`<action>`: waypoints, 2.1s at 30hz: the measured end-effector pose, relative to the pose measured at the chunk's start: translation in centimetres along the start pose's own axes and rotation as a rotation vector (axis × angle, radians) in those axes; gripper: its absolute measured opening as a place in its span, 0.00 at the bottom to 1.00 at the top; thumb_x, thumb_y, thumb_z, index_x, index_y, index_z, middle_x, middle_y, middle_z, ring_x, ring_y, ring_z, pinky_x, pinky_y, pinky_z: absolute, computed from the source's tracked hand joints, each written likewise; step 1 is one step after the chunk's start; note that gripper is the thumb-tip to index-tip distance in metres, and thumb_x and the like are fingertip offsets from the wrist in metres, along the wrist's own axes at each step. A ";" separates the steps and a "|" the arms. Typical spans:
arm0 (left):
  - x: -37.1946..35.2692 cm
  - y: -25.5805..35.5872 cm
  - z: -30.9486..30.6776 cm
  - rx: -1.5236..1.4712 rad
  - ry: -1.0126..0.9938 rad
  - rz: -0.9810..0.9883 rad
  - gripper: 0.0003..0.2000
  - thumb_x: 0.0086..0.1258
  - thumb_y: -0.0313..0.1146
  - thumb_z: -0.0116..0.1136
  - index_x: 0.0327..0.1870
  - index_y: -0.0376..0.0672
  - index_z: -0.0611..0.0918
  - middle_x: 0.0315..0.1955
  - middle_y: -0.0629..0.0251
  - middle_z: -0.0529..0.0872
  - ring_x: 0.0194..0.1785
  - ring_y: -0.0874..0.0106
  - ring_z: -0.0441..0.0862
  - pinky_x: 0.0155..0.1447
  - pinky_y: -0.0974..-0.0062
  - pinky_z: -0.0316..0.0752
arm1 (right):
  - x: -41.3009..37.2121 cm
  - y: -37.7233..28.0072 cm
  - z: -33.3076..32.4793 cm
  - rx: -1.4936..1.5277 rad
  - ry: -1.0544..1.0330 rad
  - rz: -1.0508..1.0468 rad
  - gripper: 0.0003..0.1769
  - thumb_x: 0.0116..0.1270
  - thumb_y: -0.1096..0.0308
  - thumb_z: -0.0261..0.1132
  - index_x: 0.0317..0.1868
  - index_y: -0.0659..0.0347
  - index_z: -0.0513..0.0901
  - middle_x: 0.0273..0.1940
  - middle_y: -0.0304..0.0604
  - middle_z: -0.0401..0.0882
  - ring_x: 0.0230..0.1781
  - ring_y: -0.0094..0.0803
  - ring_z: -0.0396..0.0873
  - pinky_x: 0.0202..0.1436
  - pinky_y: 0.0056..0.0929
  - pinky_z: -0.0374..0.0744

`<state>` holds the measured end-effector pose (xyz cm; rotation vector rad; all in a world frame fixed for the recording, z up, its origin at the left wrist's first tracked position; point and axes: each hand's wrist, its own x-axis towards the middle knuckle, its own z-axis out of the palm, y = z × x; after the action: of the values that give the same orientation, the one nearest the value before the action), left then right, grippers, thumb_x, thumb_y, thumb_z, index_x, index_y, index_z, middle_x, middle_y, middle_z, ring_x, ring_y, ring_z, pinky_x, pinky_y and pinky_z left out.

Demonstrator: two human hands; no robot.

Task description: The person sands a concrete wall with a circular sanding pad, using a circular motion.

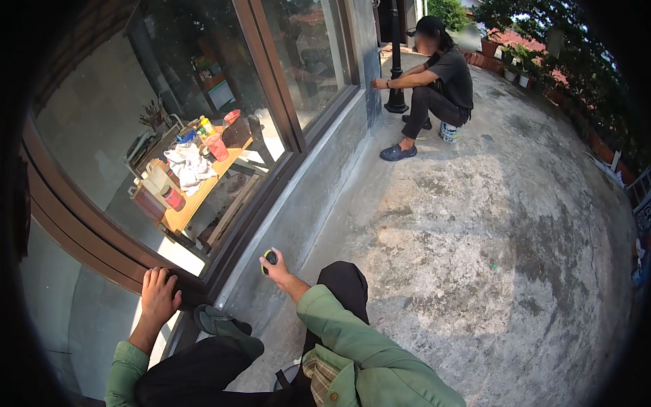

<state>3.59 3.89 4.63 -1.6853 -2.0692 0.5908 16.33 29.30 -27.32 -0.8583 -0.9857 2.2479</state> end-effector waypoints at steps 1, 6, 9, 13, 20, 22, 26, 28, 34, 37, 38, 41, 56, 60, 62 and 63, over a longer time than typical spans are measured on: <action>0.3 0.0 -0.6 -0.031 0.040 -0.015 0.24 0.65 0.44 0.64 0.59 0.43 0.82 0.61 0.54 0.77 0.73 0.55 0.68 0.80 0.52 0.58 | -0.1 -0.4 -0.4 -0.026 0.008 -0.006 0.46 0.71 0.54 0.75 0.81 0.39 0.56 0.69 0.47 0.67 0.61 0.41 0.76 0.53 0.49 0.84; 1.8 -0.8 -2.9 -0.037 0.296 -0.095 0.24 0.63 0.39 0.66 0.61 0.45 0.81 0.66 0.54 0.75 0.77 0.53 0.65 0.82 0.50 0.55 | -0.3 -1.7 -1.5 -0.007 0.005 -0.035 0.46 0.70 0.55 0.75 0.80 0.39 0.57 0.69 0.46 0.68 0.62 0.42 0.76 0.56 0.52 0.83; 2.1 -1.6 -4.7 0.012 0.366 -0.162 0.28 0.64 0.36 0.67 0.67 0.46 0.78 0.75 0.54 0.69 0.83 0.52 0.56 0.85 0.49 0.48 | -0.3 -2.1 -1.2 0.033 -0.007 -0.062 0.45 0.70 0.55 0.76 0.80 0.39 0.59 0.68 0.45 0.69 0.61 0.41 0.77 0.55 0.51 0.83; 1.7 -2.9 -5.7 0.073 0.364 -0.264 0.34 0.64 0.35 0.66 0.75 0.49 0.72 0.82 0.58 0.60 0.86 0.53 0.47 0.87 0.48 0.42 | 0.0 -2.9 0.1 0.029 0.024 -0.066 0.43 0.71 0.52 0.75 0.80 0.38 0.61 0.64 0.43 0.73 0.58 0.38 0.78 0.51 0.46 0.82; 0.9 -5.0 -3.8 0.140 0.363 -0.321 0.39 0.63 0.35 0.69 0.78 0.51 0.68 0.83 0.62 0.57 0.87 0.56 0.46 0.87 0.50 0.41 | 2.3 -2.6 1.9 0.039 0.129 -0.102 0.41 0.74 0.51 0.71 0.81 0.42 0.61 0.65 0.45 0.74 0.58 0.35 0.77 0.50 0.40 0.81; 0.8 -5.1 -3.2 0.165 0.369 -0.318 0.39 0.63 0.37 0.69 0.79 0.54 0.68 0.83 0.63 0.58 0.87 0.57 0.46 0.87 0.48 0.41 | 4.6 -0.6 1.0 -0.037 0.168 -0.192 0.41 0.75 0.52 0.70 0.81 0.44 0.61 0.68 0.46 0.72 0.63 0.37 0.75 0.59 0.41 0.80; 1.6 -5.0 -2.5 0.220 0.447 -0.330 0.32 0.70 0.44 0.65 0.77 0.58 0.72 0.81 0.65 0.62 0.86 0.57 0.50 0.86 0.49 0.41 | 7.3 1.2 0.4 -0.148 0.191 -0.261 0.42 0.77 0.50 0.65 0.83 0.51 0.56 0.73 0.57 0.67 0.70 0.48 0.71 0.72 0.42 0.73; 1.9 -5.3 -1.7 0.222 0.522 -0.326 0.30 0.72 0.47 0.63 0.76 0.60 0.74 0.80 0.66 0.65 0.85 0.58 0.53 0.85 0.46 0.42 | 8.6 2.3 0.7 -0.255 0.272 -0.314 0.43 0.77 0.48 0.64 0.83 0.49 0.55 0.73 0.59 0.66 0.70 0.52 0.70 0.73 0.45 0.72; 1.2 -5.4 -1.4 0.218 0.482 -0.304 0.31 0.70 0.46 0.65 0.76 0.63 0.74 0.81 0.69 0.64 0.85 0.57 0.52 0.85 0.47 0.40 | 8.7 4.8 0.2 -0.063 0.271 -0.137 0.41 0.78 0.44 0.61 0.83 0.43 0.54 0.74 0.64 0.59 0.74 0.56 0.64 0.76 0.48 0.67; 1.1 -5.8 -1.5 0.227 0.449 -0.305 0.31 0.70 0.46 0.66 0.76 0.65 0.74 0.81 0.69 0.64 0.86 0.57 0.52 0.85 0.46 0.40 | 6.7 1.9 2.2 -0.116 0.254 -0.173 0.41 0.78 0.44 0.60 0.83 0.42 0.52 0.74 0.66 0.56 0.74 0.58 0.62 0.77 0.50 0.66; 1.0 -5.8 -1.4 0.230 0.434 -0.308 0.31 0.70 0.46 0.66 0.76 0.66 0.74 0.81 0.69 0.64 0.86 0.57 0.52 0.85 0.46 0.40 | 6.0 1.3 2.8 -0.209 0.271 -0.214 0.42 0.78 0.44 0.60 0.84 0.43 0.51 0.74 0.67 0.55 0.74 0.59 0.62 0.77 0.51 0.66; 1.1 -5.6 -1.7 0.251 0.445 -0.275 0.29 0.74 0.48 0.61 0.77 0.64 0.74 0.82 0.67 0.62 0.86 0.57 0.51 0.84 0.44 0.41 | 7.7 3.1 1.8 -0.351 0.318 -0.322 0.42 0.79 0.44 0.59 0.84 0.42 0.50 0.73 0.67 0.55 0.73 0.60 0.63 0.76 0.52 0.67; 0.2 -6.4 -2.0 0.240 0.412 -0.202 0.28 0.72 0.44 0.63 0.75 0.61 0.76 0.81 0.65 0.64 0.86 0.54 0.52 0.84 0.45 0.42 | 9.5 4.6 1.2 -0.264 0.385 -0.096 0.41 0.79 0.45 0.58 0.84 0.37 0.49 0.69 0.68 0.57 0.69 0.62 0.66 0.73 0.54 0.69; 0.2 -6.5 -1.7 0.242 0.427 -0.204 0.29 0.71 0.46 0.64 0.75 0.63 0.77 0.81 0.65 0.66 0.85 0.55 0.54 0.85 0.48 0.41 | 10.8 2.7 0.3 -0.369 0.425 -0.325 0.41 0.79 0.44 0.58 0.84 0.37 0.50 0.71 0.69 0.56 0.70 0.62 0.67 0.74 0.54 0.69; 0.3 -6.3 -1.6 0.254 0.424 -0.209 0.28 0.71 0.46 0.64 0.75 0.64 0.77 0.81 0.65 0.65 0.85 0.55 0.54 0.85 0.48 0.41 | 11.3 3.0 -0.8 -0.283 0.429 -0.224 0.41 0.79 0.44 0.57 0.84 0.39 0.50 0.69 0.70 0.57 0.68 0.63 0.67 0.73 0.54 0.69; 0.4 -6.2 -1.6 0.271 0.423 -0.219 0.28 0.72 0.46 0.63 0.75 0.64 0.76 0.81 0.65 0.65 0.85 0.54 0.54 0.85 0.48 0.41 | 12.2 4.0 -1.4 -0.195 0.427 -0.127 0.40 0.80 0.45 0.57 0.84 0.41 0.51 0.68 0.70 0.58 0.66 0.63 0.67 0.73 0.54 0.69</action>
<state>-0.61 3.23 9.47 -1.2796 -1.7480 0.3824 8.50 35.84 -35.23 -1.2575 -1.0281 1.7782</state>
